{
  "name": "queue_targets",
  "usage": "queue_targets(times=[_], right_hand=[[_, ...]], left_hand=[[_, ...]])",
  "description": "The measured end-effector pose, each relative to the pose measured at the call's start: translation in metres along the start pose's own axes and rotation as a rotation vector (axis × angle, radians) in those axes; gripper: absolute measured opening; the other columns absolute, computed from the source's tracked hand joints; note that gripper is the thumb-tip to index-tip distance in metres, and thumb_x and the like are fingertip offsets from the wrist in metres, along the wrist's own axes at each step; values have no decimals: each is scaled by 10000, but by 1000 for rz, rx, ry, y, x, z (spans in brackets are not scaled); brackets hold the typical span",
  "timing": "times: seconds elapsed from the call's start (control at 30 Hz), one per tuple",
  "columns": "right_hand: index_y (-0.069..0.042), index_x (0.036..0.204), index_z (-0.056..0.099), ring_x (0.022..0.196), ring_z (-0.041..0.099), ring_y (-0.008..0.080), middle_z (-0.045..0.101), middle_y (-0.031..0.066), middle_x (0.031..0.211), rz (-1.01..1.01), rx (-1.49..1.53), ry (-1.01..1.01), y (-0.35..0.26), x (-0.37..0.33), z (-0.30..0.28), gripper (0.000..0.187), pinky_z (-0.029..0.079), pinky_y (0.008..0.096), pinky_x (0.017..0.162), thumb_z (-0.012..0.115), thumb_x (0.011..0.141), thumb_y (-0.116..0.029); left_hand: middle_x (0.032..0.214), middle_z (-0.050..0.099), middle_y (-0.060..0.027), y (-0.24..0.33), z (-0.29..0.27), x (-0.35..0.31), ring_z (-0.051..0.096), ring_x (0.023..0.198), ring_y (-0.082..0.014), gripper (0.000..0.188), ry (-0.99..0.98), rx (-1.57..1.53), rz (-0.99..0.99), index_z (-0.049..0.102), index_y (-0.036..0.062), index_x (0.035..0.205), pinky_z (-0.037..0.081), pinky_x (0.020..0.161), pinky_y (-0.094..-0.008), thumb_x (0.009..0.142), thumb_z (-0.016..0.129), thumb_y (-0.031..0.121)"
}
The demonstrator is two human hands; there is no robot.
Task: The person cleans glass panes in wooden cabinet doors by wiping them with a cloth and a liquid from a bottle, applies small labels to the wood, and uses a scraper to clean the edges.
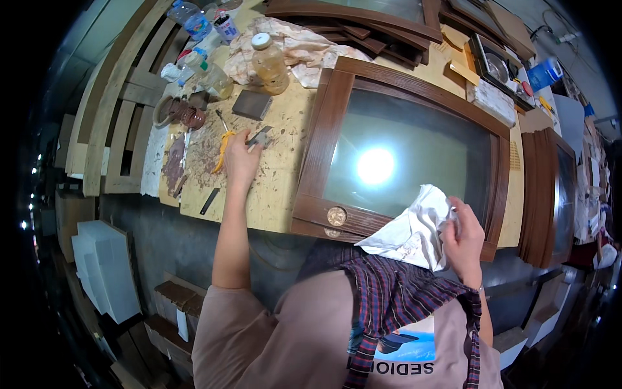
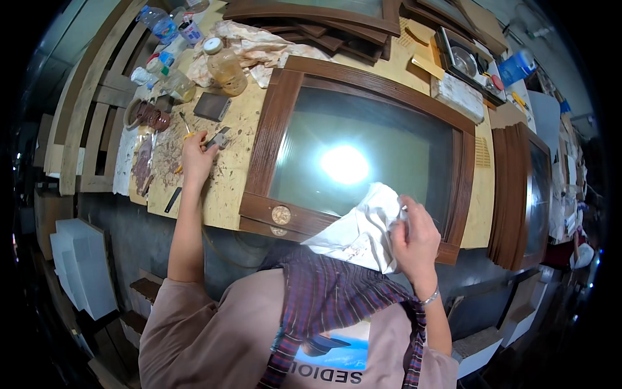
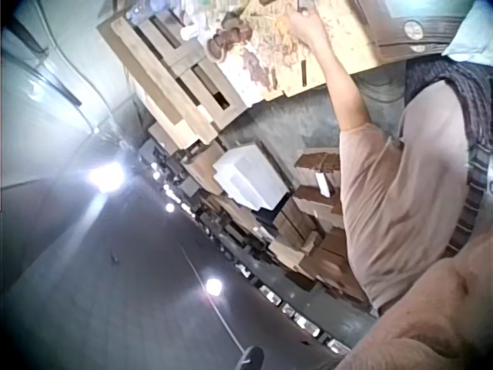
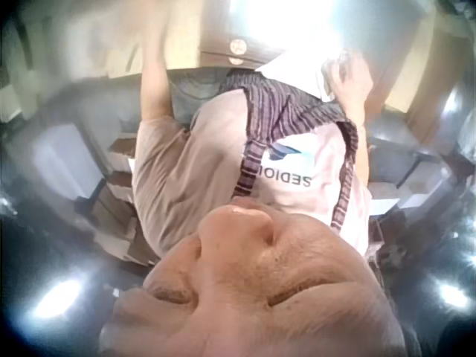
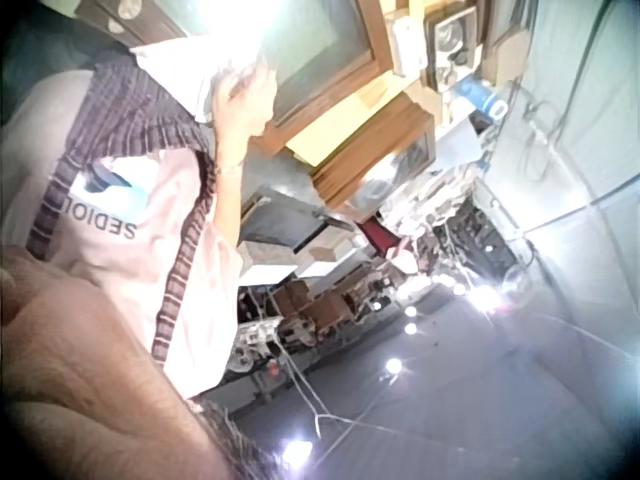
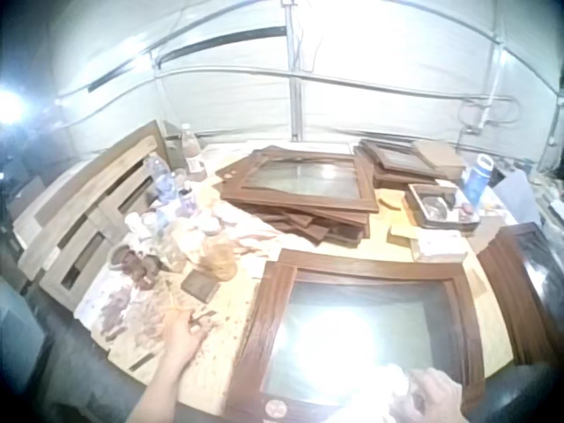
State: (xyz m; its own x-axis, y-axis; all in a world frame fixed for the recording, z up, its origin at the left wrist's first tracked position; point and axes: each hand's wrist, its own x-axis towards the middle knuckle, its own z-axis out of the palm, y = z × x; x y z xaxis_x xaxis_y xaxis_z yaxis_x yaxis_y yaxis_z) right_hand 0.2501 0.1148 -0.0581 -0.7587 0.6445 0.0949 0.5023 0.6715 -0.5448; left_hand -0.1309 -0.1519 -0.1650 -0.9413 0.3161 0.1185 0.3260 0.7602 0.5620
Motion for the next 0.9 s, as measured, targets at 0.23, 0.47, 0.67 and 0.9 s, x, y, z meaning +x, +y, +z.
queue_targets(times=[0.23,0.47,0.67,0.9], right_hand=[[-57,992,641,1005,601,327,618,112,1106,-131,-120,62,-3,-10,3,284,503,433,761,677,712,-83],[17,831,632,735,641,312,629,150,792,226,40,515,84,-71,-77,166,508,339,699,525,708,49],[44,835,630,717,631,243,629,136,783,464,117,687,139,-134,-99,173,485,301,697,509,713,64],[31,846,634,728,627,275,628,143,804,574,139,726,171,-180,-82,190,485,306,703,513,707,74]], left_hand=[[1073,636,-166,-34,45,20,587,1032,-363,500,-93,178,299,631,50,1252,456,942,-437,781,757,162],[1239,575,-46,125,-19,-23,565,1021,-128,481,-601,-1394,-47,459,84,1423,483,879,-341,998,580,273],[1264,555,-98,277,52,-123,576,1096,-212,559,-1099,-1037,306,490,39,1369,484,965,-385,899,708,249],[1031,612,-117,351,95,-205,588,951,-307,505,-703,-361,1311,657,50,1128,463,841,-403,639,767,-15]])
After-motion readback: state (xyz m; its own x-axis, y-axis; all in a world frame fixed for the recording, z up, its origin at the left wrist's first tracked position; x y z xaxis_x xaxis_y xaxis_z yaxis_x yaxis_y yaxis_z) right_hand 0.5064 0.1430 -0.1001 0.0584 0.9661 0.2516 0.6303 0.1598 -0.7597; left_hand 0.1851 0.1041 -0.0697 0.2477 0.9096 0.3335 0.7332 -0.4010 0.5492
